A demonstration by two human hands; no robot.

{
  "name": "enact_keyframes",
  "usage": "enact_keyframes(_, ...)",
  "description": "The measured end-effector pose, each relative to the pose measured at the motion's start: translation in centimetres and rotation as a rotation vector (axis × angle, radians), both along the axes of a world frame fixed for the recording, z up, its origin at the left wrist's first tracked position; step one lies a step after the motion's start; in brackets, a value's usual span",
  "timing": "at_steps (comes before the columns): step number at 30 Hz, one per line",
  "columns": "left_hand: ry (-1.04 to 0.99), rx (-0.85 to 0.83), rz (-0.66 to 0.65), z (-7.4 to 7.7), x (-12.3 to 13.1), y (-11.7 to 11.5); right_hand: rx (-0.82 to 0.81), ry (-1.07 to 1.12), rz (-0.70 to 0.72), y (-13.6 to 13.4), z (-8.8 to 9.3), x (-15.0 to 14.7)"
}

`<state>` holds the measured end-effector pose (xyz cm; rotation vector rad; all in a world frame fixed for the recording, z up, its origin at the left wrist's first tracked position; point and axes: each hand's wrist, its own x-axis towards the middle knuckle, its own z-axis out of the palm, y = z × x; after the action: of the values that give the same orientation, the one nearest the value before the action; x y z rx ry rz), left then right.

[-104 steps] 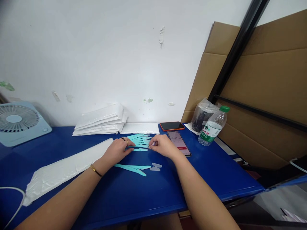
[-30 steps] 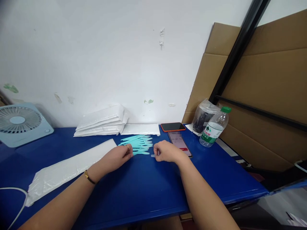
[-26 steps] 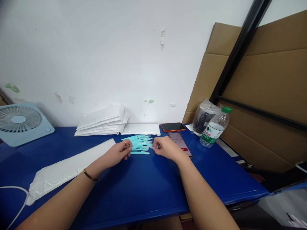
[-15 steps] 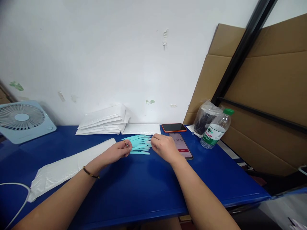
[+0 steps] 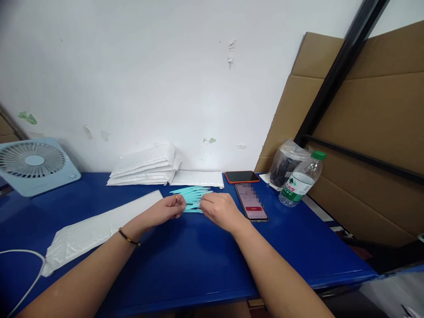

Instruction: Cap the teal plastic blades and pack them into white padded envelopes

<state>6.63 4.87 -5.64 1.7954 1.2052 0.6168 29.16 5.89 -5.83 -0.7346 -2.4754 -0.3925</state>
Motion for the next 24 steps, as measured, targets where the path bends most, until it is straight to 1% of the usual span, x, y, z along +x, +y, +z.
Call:
enact_keyframes(2, 0.075, 0.099, -0.020, -0.3, 0.2, 0.1, -0.030, -0.004, -0.006, 0.2, -0.2, -0.1)
enact_keyframes(3, 0.134, 0.181, -0.014, -0.5, 0.3, 0.1, -0.058, -0.002, -0.026, 0.4, -0.3, 0.0)
enact_keyframes(6, 0.375, 0.488, 0.069, -1.2, 0.6, 0.6, -0.192, -0.009, -0.088, 1.2, -0.6, 0.4)
enact_keyframes(7, 0.461, 0.558, 0.100, -1.5, 0.6, 0.8, -0.253, -0.019, -0.093, 1.4, -0.7, 0.5)
enact_keyframes(8, 0.542, 0.587, 0.123, -1.8, 0.5, 1.2, -0.314, -0.027, -0.089, 1.5, -0.6, 0.7)
enact_keyframes(10, 0.666, 0.540, 0.136, -2.4, 0.4, 1.9, -0.415, -0.015, -0.079, 1.6, -0.5, 0.9)
enact_keyframes(13, 0.723, 0.424, 0.079, -2.7, 0.1, 2.9, -0.488, 0.054, -0.093, 1.4, -0.1, 0.9)
enact_keyframes(15, 0.717, 0.398, 0.031, -2.3, 0.2, 3.5, -0.515, 0.076, -0.123, 1.2, -0.1, 0.9)
enact_keyframes(18, 0.732, 0.389, -0.002, -1.4, 1.1, 4.3, -0.571, 0.039, -0.178, 1.5, -0.6, 1.0)
enact_keyframes(21, 0.769, 0.399, -0.056, -0.6, 2.6, 4.8, -0.626, 0.000, -0.224, 2.0, -1.4, 1.2)
enact_keyframes(24, 0.819, 0.405, -0.111, -0.3, 4.2, 4.6, -0.655, -0.021, -0.259, 2.4, -1.9, 1.2)
